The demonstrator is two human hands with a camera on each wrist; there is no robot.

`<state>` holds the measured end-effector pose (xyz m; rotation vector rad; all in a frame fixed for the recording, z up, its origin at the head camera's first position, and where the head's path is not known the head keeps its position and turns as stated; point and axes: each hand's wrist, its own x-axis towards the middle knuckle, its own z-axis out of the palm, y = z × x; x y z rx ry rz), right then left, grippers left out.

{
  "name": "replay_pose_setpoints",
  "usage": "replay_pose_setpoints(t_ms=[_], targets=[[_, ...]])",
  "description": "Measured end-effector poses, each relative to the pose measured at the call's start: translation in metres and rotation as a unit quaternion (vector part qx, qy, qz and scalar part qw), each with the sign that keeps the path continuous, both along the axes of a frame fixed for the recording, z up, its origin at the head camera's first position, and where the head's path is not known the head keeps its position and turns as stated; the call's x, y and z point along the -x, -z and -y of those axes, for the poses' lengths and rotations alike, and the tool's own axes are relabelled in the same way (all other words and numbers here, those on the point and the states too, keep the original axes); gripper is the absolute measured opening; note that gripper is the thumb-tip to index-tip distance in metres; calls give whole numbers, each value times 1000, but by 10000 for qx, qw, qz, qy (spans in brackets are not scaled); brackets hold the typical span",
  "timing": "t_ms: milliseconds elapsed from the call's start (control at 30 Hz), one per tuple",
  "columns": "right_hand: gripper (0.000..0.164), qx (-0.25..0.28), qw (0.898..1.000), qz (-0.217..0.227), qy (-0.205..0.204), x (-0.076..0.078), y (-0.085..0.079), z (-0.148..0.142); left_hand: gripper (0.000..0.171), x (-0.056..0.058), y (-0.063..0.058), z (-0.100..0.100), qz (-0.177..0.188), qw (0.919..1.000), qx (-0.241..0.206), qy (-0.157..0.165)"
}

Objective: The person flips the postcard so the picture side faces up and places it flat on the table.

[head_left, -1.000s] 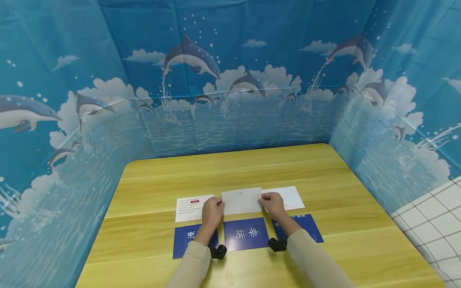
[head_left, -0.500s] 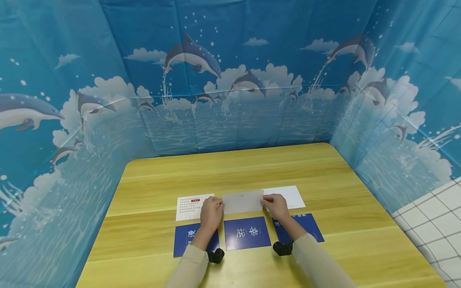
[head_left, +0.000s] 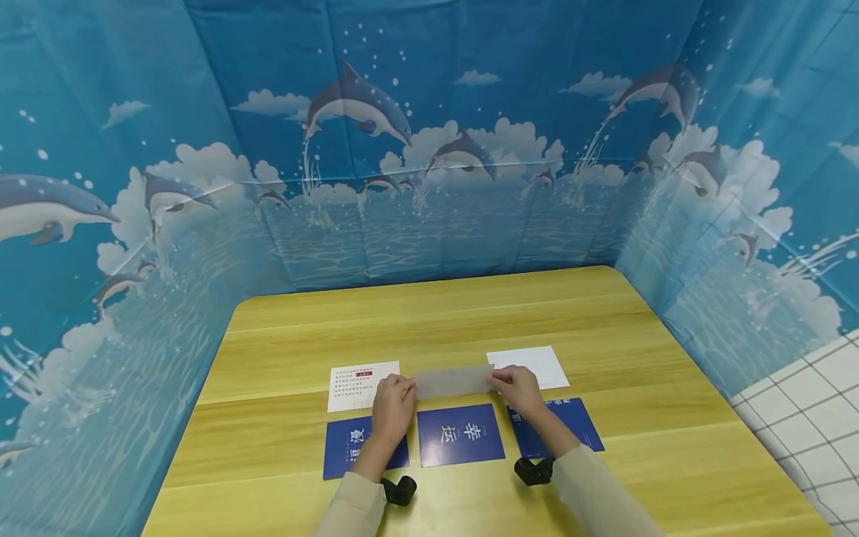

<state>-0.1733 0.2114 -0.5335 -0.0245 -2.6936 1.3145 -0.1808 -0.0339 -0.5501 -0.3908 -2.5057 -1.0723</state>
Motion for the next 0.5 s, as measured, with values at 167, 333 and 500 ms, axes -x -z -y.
replay_pose_setpoints(t_ms=[167, 333, 500], targets=[[15, 120, 9998, 136, -28, -5, 1, -2, 11, -7, -1, 1, 73, 9999, -99, 39], [13, 426, 9985, 238, -247, -10, 2, -6, 11, -13, -1, 2, 154, 9996, -242, 74], [14, 657, 9956, 438, -496, -14, 3, -9, 10, -17, 3, 5, 236, 9990, -343, 134]])
